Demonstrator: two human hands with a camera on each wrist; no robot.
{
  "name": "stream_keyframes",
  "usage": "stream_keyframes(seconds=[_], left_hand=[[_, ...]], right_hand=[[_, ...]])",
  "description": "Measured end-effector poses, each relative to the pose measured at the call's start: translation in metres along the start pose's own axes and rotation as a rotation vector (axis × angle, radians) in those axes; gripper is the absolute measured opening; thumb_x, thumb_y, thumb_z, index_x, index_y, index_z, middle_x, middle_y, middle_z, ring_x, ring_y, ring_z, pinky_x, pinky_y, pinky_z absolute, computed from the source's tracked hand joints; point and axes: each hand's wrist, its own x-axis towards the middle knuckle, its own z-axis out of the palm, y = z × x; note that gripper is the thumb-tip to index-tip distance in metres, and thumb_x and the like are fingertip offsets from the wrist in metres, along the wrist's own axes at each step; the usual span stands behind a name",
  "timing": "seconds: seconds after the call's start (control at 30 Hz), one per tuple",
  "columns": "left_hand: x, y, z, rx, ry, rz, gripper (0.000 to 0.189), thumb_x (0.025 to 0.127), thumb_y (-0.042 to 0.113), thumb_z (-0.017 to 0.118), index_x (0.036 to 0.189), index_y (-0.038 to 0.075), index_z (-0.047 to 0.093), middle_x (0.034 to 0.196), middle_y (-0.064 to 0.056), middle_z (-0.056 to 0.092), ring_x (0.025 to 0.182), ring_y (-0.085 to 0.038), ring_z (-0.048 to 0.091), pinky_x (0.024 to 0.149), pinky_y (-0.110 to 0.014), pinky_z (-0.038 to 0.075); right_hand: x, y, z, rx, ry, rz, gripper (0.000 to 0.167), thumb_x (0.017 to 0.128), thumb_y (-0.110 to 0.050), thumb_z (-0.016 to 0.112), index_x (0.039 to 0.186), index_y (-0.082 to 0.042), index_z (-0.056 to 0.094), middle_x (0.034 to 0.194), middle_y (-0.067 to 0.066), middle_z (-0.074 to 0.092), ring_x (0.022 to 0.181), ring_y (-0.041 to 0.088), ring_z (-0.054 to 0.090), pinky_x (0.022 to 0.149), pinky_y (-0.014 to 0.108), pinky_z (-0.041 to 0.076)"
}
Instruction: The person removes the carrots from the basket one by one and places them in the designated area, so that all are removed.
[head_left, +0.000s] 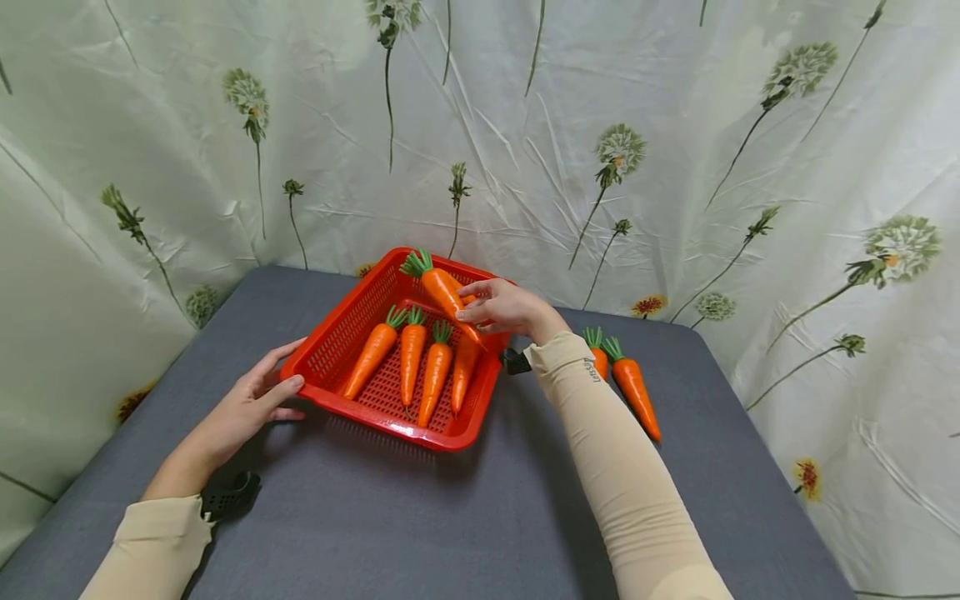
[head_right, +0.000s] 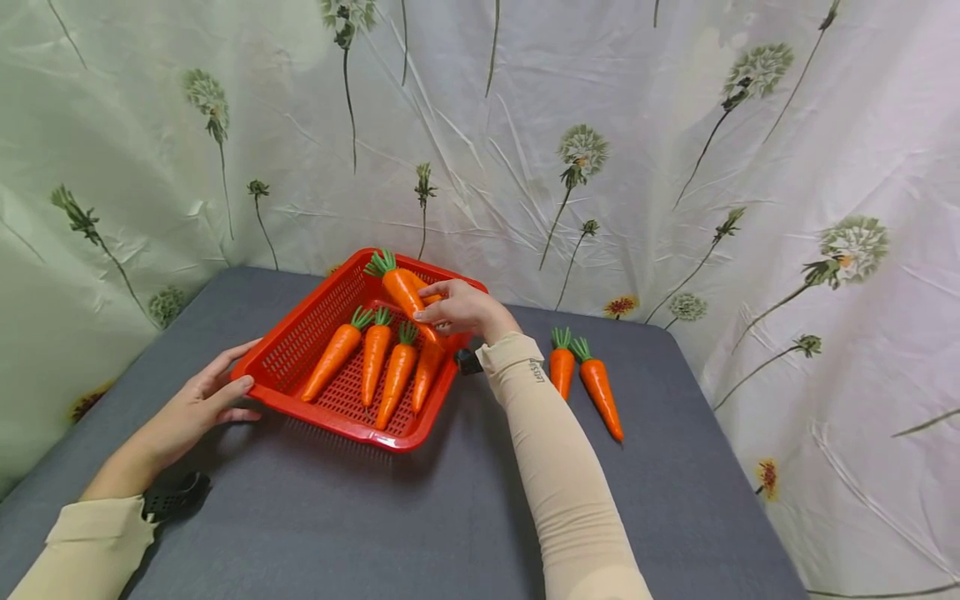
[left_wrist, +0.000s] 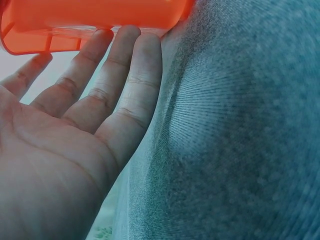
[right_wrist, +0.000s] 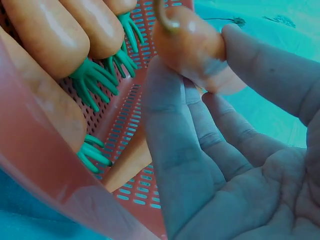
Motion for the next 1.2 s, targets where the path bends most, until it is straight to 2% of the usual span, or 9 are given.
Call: stream_keyframes(seconds=[0.13, 0.3, 0.33, 0.4, 0.57, 0.67, 0.77, 0.97, 1.2], left_hand=[[0.000, 0.000, 0.000, -0.001, 0.000, -0.002, 0.066, 0.115, 0.023, 0.052, 0.172, 0.018, 0.020, 0.161, -0.035, 0.039, 0.111, 0.005, 0.065, 0.083, -0.032, 0.065], [0.000, 0.001, 0.001, 0.007, -0.001, -0.008, 0.066, 0.115, 0.025, 0.053, 0.172, 0.018, 0.020, 0.161, -0.035, 0.038, 0.111, 0.005, 0.065, 0.083, -0.032, 0.065], [0.000, 0.001, 0.000, 0.007, -0.001, -0.007, 0.066, 0.115, 0.025, 0.053, 0.172, 0.018, 0.020, 0.161, -0.035, 0.038, 0.111, 0.005, 0.065, 0.083, -0.032, 0.065], [0.000, 0.001, 0.000, 0.008, -0.001, -0.007, 0.066, 0.115, 0.025, 0.053, 0.172, 0.018, 0.020, 0.162, -0.035, 0.038, 0.111, 0.005, 0.065, 0.083, -0.031, 0.065], [0.000, 0.000, 0.000, 0.002, -0.003, -0.004, 0.066, 0.115, 0.023, 0.053, 0.172, 0.017, 0.020, 0.162, -0.035, 0.038, 0.111, 0.005, 0.065, 0.083, -0.031, 0.065], [0.000, 0.000, -0.001, -0.002, -0.005, 0.000, 0.066, 0.115, 0.023, 0.052, 0.172, 0.018, 0.020, 0.162, -0.035, 0.038, 0.111, 0.005, 0.065, 0.083, -0.031, 0.065], [0.000, 0.000, -0.001, -0.006, -0.008, 0.007, 0.065, 0.115, 0.023, 0.052, 0.172, 0.018, 0.021, 0.161, -0.036, 0.038, 0.112, 0.004, 0.065, 0.083, -0.032, 0.065], [0.000, 0.000, 0.000, -0.010, -0.007, 0.016, 0.064, 0.115, 0.022, 0.052, 0.172, 0.018, 0.022, 0.160, -0.035, 0.039, 0.111, 0.003, 0.066, 0.083, -0.033, 0.066], [0.000, 0.000, -0.001, -0.012, -0.010, 0.015, 0.065, 0.115, 0.021, 0.052, 0.172, 0.018, 0.021, 0.160, -0.036, 0.039, 0.111, 0.003, 0.066, 0.083, -0.032, 0.066]], right_hand=[[0.001, 0.000, 0.003, -0.015, -0.023, -0.001, 0.056, 0.104, -0.009, 0.069, 0.156, -0.003, 0.049, 0.103, 0.001, 0.063, 0.086, 0.010, 0.064, 0.081, 0.025, 0.057], [0.003, 0.000, 0.005, -0.091, -0.032, 0.005, 0.056, 0.104, -0.009, 0.069, 0.156, -0.003, 0.050, 0.111, 0.003, 0.067, 0.095, 0.011, 0.065, 0.100, 0.037, 0.059], [0.003, -0.001, 0.006, -0.102, -0.038, 0.009, 0.055, 0.104, -0.009, 0.070, 0.156, -0.003, 0.051, 0.113, 0.004, 0.067, 0.096, 0.011, 0.065, 0.101, 0.037, 0.059], [0.003, -0.001, 0.007, -0.118, -0.055, 0.019, 0.055, 0.104, -0.010, 0.069, 0.155, -0.002, 0.051, 0.116, 0.004, 0.066, 0.096, 0.012, 0.064, 0.098, 0.034, 0.059], [0.004, -0.002, 0.012, -0.060, -0.102, 0.052, 0.055, 0.106, -0.010, 0.066, 0.157, 0.000, 0.048, 0.112, 0.001, 0.065, 0.085, 0.008, 0.063, 0.076, 0.020, 0.056], [0.003, -0.003, 0.014, -0.042, -0.114, 0.064, 0.054, 0.106, -0.010, 0.065, 0.157, 0.001, 0.048, 0.109, 0.000, 0.066, 0.083, 0.008, 0.064, 0.074, 0.020, 0.056], [0.001, -0.006, 0.013, -0.075, -0.107, 0.061, 0.053, 0.106, -0.011, 0.067, 0.155, 0.000, 0.051, 0.107, -0.002, 0.066, 0.081, 0.008, 0.062, 0.074, 0.020, 0.056], [-0.003, -0.015, 0.010, -0.130, -0.099, 0.055, 0.050, 0.105, -0.015, 0.069, 0.151, -0.001, 0.056, 0.086, -0.006, 0.064, 0.069, 0.009, 0.052, 0.069, 0.020, 0.050], [-0.005, -0.021, 0.009, -0.076, -0.113, 0.065, 0.051, 0.105, -0.014, 0.069, 0.151, 0.001, 0.055, 0.075, -0.008, 0.064, 0.063, 0.007, 0.052, 0.066, 0.018, 0.051]])
